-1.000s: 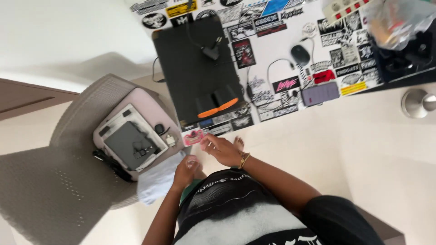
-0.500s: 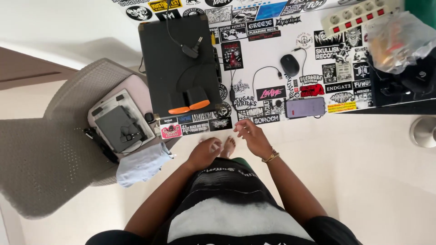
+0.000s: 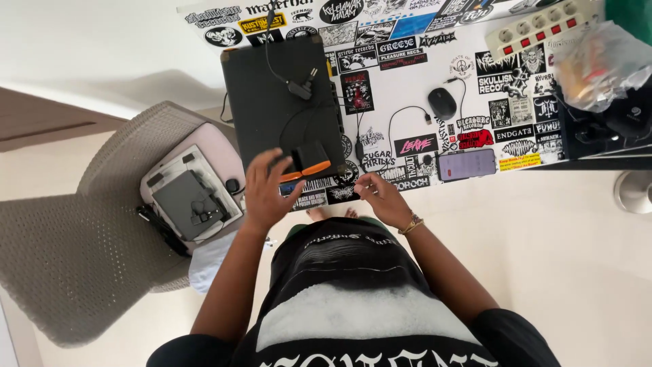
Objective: The person clears a sticker-covered desk by unplugging a power strip, coiling and removing cables, and moving a laptop and mouse to a nearby chair. The workspace is tidied by relocating items off the desk surface.
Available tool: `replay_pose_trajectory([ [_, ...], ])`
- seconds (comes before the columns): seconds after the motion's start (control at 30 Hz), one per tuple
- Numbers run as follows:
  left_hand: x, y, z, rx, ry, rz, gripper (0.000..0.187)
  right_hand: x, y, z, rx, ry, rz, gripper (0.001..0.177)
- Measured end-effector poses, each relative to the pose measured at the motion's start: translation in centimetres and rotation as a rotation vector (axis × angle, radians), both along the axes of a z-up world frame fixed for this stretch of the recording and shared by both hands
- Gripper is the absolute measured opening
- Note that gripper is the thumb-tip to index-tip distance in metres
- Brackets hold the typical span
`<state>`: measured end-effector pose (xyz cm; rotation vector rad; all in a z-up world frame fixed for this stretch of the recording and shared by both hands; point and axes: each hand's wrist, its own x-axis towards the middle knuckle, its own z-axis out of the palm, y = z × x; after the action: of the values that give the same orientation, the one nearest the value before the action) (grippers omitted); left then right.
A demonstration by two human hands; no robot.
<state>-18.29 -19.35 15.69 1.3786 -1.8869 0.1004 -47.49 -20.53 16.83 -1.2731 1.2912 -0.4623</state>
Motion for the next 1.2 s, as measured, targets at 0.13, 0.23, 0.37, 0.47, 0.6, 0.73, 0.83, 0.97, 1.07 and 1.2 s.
replay_pose_trajectory([
  [0.13,1.2,-1.4,2.1,0.321,-0.110,-0.026,0.085,1.0,-0.7,-0.2,-0.013,-0.007,0.090,0.042],
  [0.23,1.4,-2.2,1.9,0.541,-0.184,-0.116,0.092,1.3,-1.2,-0.1,-0.016,0.018,0.076,0.039],
  [0.37,1.1,-3.0,0.8,0.682,-0.185,-0.106,0.087,0.8,-2.3,-0.1,-0.041,0.007,0.122,0.037],
  [0.47,1.0,-2.9,0.2,0.691,-0.158,-0.072,0.084,-0.4,-3.4,-1.2,-0.035,-0.014,0.155,0.035],
  [0.6,0.7,-3.5,-0.7,0.705,-0.185,-0.045,0.082,-2.1,-5.1,-2.8,-0.031,-0.079,0.211,0.028],
  [0.73,0.1,-4.1,-0.2,0.711,-0.180,-0.035,0.076,-4.0,-6.8,-3.2,0.017,-0.089,0.233,0.033],
  [0.83,-0.2,-4.1,-0.1,0.726,-0.170,-0.034,0.072,-4.8,-7.6,-2.8,0.036,-0.058,0.248,0.034],
  [0.97,0.0,-4.0,-1.1,0.661,-0.149,-0.038,0.071,-5.4,-9.0,-2.2,0.060,0.018,0.240,0.035],
  [1.07,-0.6,-4.1,-0.3,0.645,-0.124,-0.034,0.069,-7.1,-10.7,-4.3,0.063,0.074,0.184,0.033],
  [1.2,-1.0,-3.7,-1.0,0.631,-0.080,-0.029,0.066,-11.3,-13.7,-10.4,-0.054,0.211,0.053,0.027],
])
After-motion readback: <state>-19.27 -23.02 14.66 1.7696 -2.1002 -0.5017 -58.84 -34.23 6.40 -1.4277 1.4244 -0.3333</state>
